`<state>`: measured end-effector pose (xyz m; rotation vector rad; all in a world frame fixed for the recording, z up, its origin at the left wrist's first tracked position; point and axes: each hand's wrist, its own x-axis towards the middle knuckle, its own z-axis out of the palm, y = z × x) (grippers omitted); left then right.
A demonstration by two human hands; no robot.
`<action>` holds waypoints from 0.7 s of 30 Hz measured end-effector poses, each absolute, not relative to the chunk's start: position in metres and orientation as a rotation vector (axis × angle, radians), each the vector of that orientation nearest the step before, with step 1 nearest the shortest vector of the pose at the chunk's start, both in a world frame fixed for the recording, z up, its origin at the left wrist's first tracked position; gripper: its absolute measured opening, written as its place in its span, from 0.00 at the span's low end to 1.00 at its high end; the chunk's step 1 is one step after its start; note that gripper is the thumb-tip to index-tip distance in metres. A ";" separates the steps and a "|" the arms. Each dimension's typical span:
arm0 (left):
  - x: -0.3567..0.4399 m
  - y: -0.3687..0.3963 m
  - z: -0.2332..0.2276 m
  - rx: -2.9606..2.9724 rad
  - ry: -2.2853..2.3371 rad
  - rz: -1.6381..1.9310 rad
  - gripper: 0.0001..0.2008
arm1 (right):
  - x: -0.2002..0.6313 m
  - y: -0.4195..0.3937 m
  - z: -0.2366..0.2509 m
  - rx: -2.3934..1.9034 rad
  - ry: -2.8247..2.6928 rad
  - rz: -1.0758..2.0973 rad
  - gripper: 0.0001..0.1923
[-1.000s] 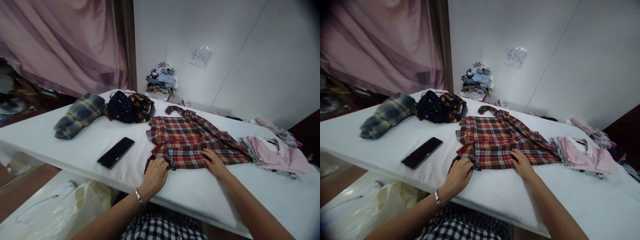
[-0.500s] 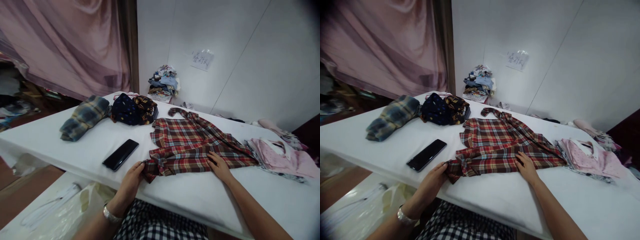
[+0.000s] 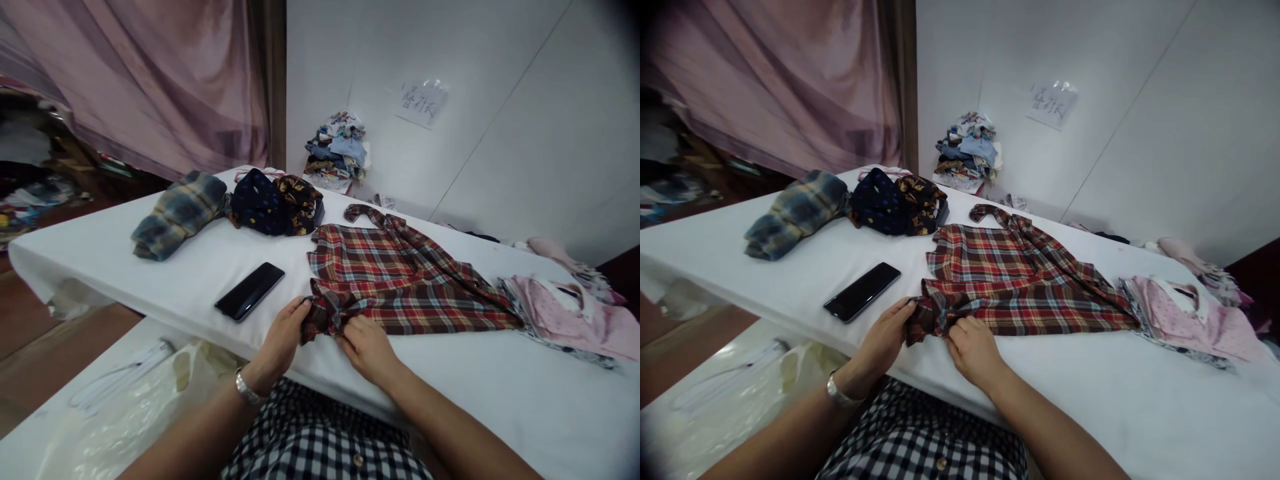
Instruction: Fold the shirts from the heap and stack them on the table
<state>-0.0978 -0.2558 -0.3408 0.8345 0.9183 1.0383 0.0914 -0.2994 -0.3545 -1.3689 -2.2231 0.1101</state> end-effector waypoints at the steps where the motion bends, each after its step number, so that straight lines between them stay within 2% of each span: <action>1: -0.097 -0.255 -0.338 0.818 0.916 1.031 0.15 | 0.089 -0.298 -0.354 -1.368 -2.188 0.116 0.14; 4: -0.092 -0.254 -0.326 0.856 0.891 0.996 0.17 | 0.081 -0.295 -0.348 -1.360 -1.944 0.317 0.14; 8: -0.088 -0.252 -0.306 1.178 0.822 1.005 0.21 | 0.058 -0.296 -0.342 -1.218 -1.513 0.868 0.11; 10: -0.088 -0.252 -0.300 1.375 0.822 1.001 0.23 | 0.048 -0.299 -0.342 -1.120 -1.500 1.088 0.10; 13: -0.093 -0.251 -0.299 1.578 0.817 0.951 0.26 | 0.045 -0.306 -0.344 -1.086 -1.627 1.227 0.10; 16: -0.103 -0.253 -0.307 1.744 0.853 0.955 0.30 | 0.052 -0.310 -0.344 -1.091 -1.586 1.254 0.18; 19: -0.113 -0.257 -0.322 1.963 1.023 1.151 0.33 | 0.059 -0.310 -0.346 -1.039 -1.484 1.299 0.33; 21: -0.116 -0.260 -0.333 2.055 1.145 1.266 0.31 | 0.060 -0.308 -0.348 -0.982 -1.480 1.325 0.37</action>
